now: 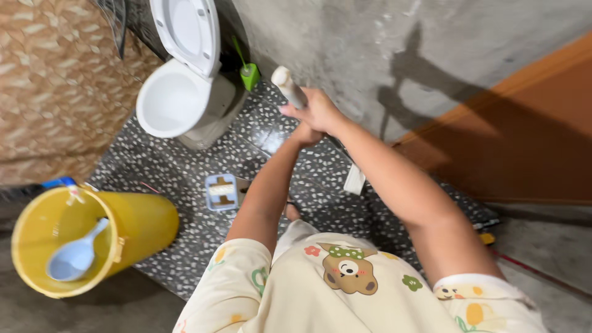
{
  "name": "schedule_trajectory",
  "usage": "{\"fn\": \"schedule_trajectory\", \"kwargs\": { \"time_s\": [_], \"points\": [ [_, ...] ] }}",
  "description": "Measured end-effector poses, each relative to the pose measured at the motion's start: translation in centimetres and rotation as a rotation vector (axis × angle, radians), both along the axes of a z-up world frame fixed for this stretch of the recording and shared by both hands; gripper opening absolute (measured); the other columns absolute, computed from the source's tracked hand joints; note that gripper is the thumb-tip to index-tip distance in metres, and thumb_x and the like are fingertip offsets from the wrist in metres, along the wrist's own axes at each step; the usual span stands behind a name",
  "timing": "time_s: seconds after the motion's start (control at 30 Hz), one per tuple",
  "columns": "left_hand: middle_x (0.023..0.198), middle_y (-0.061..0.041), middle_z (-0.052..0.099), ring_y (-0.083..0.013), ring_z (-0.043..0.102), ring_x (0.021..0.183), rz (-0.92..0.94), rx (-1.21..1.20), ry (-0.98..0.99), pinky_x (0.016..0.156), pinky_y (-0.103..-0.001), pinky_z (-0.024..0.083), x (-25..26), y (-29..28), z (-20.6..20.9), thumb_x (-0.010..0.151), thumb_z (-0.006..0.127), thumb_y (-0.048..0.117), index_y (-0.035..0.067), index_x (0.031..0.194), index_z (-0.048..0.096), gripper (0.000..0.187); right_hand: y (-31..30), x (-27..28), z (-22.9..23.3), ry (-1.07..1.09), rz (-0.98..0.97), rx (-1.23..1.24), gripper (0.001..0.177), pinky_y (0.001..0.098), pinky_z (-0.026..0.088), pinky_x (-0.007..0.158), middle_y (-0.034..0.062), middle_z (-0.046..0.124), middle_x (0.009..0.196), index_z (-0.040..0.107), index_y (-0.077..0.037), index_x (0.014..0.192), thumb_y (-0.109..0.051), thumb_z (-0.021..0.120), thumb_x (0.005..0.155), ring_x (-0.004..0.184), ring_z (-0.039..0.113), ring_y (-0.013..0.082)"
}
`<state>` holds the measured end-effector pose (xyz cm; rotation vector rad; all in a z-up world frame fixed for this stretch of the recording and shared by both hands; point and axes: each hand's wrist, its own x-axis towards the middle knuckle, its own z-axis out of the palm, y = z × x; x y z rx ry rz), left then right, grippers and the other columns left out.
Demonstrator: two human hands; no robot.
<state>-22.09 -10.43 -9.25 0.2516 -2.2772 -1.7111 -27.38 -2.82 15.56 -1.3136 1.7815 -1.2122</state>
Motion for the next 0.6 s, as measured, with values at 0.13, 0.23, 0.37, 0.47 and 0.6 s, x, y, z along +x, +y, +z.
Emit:
{"fn": "schedule_trajectory", "kwargs": {
  "time_s": [0.13,0.23,0.37,0.47,0.6],
  "points": [
    [0.124,-0.02,0.067,-0.0317,0.061,0.121,0.016,-0.143,-0.018,0.104,-0.044,0.05,2.4,-8.7,2.3,0.081,0.066,-0.005,-0.001,0.123,0.062,0.043,-8.4,1.7,1.4,0.037,0.047,-0.024,0.032,0.0328,0.053,0.077,0.0018,0.07,0.083,0.066,-0.006,0.099,-0.031,0.084,0.089,0.079,0.062,0.012],
    [0.12,-0.02,0.067,-0.0306,0.062,0.116,0.066,-0.103,0.034,0.1,-0.043,0.051,5.0,-12.6,6.5,0.08,0.067,-0.004,-0.002,0.12,0.062,0.04,-13.1,3.2,2.2,-0.052,0.091,-0.044,0.03,0.0318,0.052,0.078,0.0004,0.069,0.085,0.066,-0.006,0.1,-0.029,0.082,0.088,0.08,0.059,0.0116],
    [0.114,-0.017,0.069,-0.0276,0.064,0.111,0.179,-0.075,0.012,0.094,-0.04,0.054,8.8,-17.1,10.5,0.085,0.066,0.0,-0.002,0.115,0.063,0.03,-18.2,5.6,2.8,-0.059,0.141,0.036,0.031,0.0322,0.053,0.078,0.0008,0.068,0.083,0.066,-0.004,0.094,-0.029,0.084,0.088,0.079,0.058,0.0128],
    [0.112,-0.015,0.07,-0.0249,0.065,0.108,0.319,-0.127,-0.084,0.091,-0.038,0.055,12.0,-19.5,9.9,0.092,0.062,0.002,0.0,0.118,0.064,0.026,-21.6,8.2,2.7,-0.145,0.275,0.096,0.031,0.0321,0.053,0.078,0.001,0.065,0.085,0.067,-0.003,0.095,-0.027,0.085,0.088,0.081,0.057,0.0126],
    [0.125,-0.02,0.061,-0.0267,0.058,0.12,0.49,-0.357,0.208,0.098,-0.039,0.049,17.3,-21.4,8.7,0.093,0.067,0.002,-0.004,0.131,0.056,0.04,-24.8,12.4,2.3,-0.189,0.444,0.056,0.029,0.0286,0.052,0.085,-0.0023,0.071,0.091,0.07,-0.008,0.102,-0.025,0.085,0.084,0.087,0.062,0.0087]
  ]
}}
